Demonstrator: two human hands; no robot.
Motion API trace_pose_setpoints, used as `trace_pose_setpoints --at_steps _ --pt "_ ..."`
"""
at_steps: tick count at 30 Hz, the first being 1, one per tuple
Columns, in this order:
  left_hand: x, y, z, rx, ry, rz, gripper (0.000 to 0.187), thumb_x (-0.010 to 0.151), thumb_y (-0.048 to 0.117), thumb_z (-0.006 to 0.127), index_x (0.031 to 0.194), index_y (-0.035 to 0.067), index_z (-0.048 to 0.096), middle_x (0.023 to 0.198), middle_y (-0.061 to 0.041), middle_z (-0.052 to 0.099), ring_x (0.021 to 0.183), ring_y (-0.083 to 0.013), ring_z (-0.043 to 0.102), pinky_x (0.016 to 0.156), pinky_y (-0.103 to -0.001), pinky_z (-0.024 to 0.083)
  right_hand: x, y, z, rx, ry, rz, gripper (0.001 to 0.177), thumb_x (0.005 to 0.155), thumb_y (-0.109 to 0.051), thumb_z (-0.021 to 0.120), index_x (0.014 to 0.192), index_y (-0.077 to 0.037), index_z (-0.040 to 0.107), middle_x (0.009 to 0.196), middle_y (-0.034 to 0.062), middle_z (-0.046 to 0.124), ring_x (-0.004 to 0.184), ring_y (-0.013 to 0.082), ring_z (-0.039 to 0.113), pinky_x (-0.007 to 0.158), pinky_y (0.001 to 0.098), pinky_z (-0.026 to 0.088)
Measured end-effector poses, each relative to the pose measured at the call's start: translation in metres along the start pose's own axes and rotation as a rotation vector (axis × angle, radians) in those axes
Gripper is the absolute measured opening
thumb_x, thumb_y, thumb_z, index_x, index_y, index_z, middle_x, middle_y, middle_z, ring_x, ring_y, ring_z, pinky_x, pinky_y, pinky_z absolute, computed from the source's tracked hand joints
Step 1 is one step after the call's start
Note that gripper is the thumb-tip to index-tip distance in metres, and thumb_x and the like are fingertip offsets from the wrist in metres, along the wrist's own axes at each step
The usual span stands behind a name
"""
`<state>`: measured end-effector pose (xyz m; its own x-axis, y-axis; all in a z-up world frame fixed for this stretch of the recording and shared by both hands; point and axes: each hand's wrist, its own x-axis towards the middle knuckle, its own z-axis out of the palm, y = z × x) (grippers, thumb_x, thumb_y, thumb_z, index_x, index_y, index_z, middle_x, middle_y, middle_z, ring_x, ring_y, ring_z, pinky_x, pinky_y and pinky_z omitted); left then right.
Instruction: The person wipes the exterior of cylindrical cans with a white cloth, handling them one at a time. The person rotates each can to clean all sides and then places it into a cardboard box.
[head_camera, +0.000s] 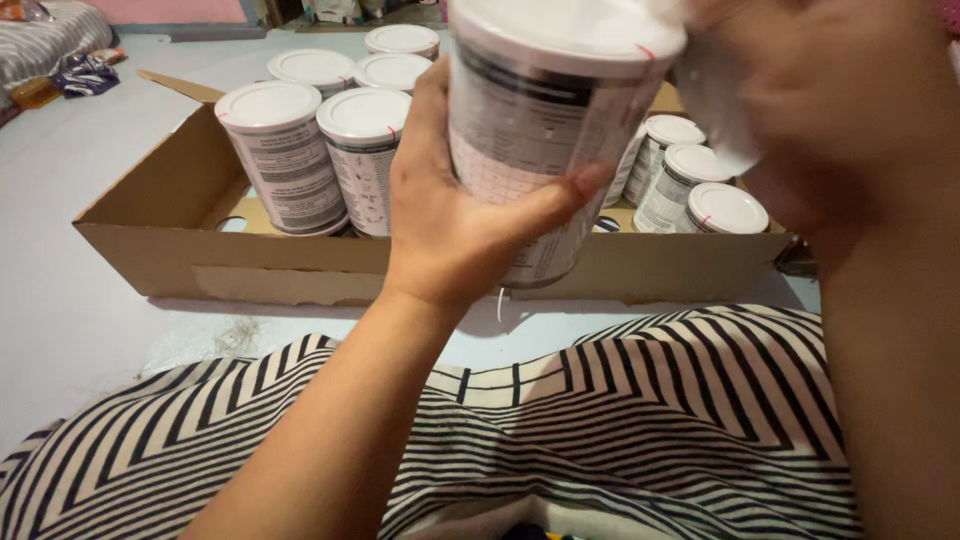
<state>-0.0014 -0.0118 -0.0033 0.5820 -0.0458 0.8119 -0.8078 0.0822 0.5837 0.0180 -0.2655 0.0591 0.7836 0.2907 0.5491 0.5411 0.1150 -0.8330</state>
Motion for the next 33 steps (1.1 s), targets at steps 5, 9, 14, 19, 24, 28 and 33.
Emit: trace_pose_setpoints --at_steps 5,9,14,19,24,28,33 --pt "0.002 0.004 0.005 -0.17 0.053 0.021 0.078 0.083 0.027 0.091 0.137 0.003 0.041 0.12 -0.011 0.069 0.11 -0.0183 0.073 0.1 -0.032 0.063 -0.015 -0.018 0.002 0.62 0.125 0.069 0.029 0.122 -0.024 0.046 0.135 0.001 0.052 0.128 0.0115 0.059 0.123 0.0236 0.058 0.119 0.0388 0.044" --pt "0.004 0.006 0.007 -0.319 0.048 0.033 0.076 0.087 0.023 0.09 0.139 0.003 0.039 0.124 -0.012 0.067 0.109 -0.0195 0.069 0.103 -0.034 0.062 -0.015 -0.026 0.019 0.925 0.198 0.05 0.042 0.12 -0.027 0.039 0.145 0.005 0.046 0.139 0.0201 0.055 0.135 0.0312 0.053 0.128 0.0438 0.038" --pt "0.004 0.004 0.005 -0.343 0.031 0.018 0.076 0.088 0.026 0.089 0.141 0.004 0.038 0.124 -0.011 0.067 0.111 -0.0198 0.071 0.102 -0.034 0.063 -0.011 -0.045 0.041 1.209 0.236 0.029 0.043 0.127 -0.03 0.034 0.142 0.01 0.037 0.142 0.0276 0.049 0.142 0.0381 0.045 0.132 0.0536 0.033" --pt "0.006 -0.01 0.006 -0.455 0.086 0.014 0.071 0.095 0.028 0.086 0.143 0.001 0.041 0.127 -0.012 0.063 0.113 -0.0205 0.064 0.102 -0.036 0.056 -0.009 -0.052 0.051 1.236 0.298 0.015 0.051 0.123 -0.035 0.031 0.14 0.012 0.04 0.142 0.0296 0.045 0.146 0.0449 0.045 0.131 0.0583 0.033" --pt "0.02 -0.017 0.007 -0.651 0.19 -0.177 0.079 0.094 0.048 0.078 0.144 -0.007 0.05 0.129 -0.019 0.063 0.12 -0.0277 0.066 0.107 -0.043 0.056 -0.01 -0.051 0.05 1.234 0.304 0.062 0.055 0.118 -0.034 0.033 0.145 0.013 0.043 0.147 0.0335 0.049 0.138 0.0488 0.047 0.126 0.062 0.034" --pt "0.041 -0.004 0.006 -1.066 0.14 -0.359 0.096 0.086 0.072 0.071 0.15 0.006 0.042 0.14 -0.015 0.059 0.127 -0.0298 0.062 0.11 -0.046 0.053 -0.015 -0.042 0.043 0.934 0.292 0.045 0.058 0.108 -0.035 0.038 0.143 0.01 0.049 0.14 0.025 0.056 0.13 0.0395 0.056 0.119 0.0537 0.042" --pt "0.059 0.019 0.007 -1.458 0.418 -0.888 0.103 0.072 0.088 0.041 0.146 0.016 0.046 0.143 -0.015 0.054 0.129 -0.037 0.054 0.1 -0.06 0.048 -0.027 -0.014 0.044 0.427 0.104 -0.174 0.048 0.113 -0.04 0.042 0.133 0.001 0.055 0.129 0.0142 0.059 0.121 0.0278 0.058 0.105 0.0416 0.047"
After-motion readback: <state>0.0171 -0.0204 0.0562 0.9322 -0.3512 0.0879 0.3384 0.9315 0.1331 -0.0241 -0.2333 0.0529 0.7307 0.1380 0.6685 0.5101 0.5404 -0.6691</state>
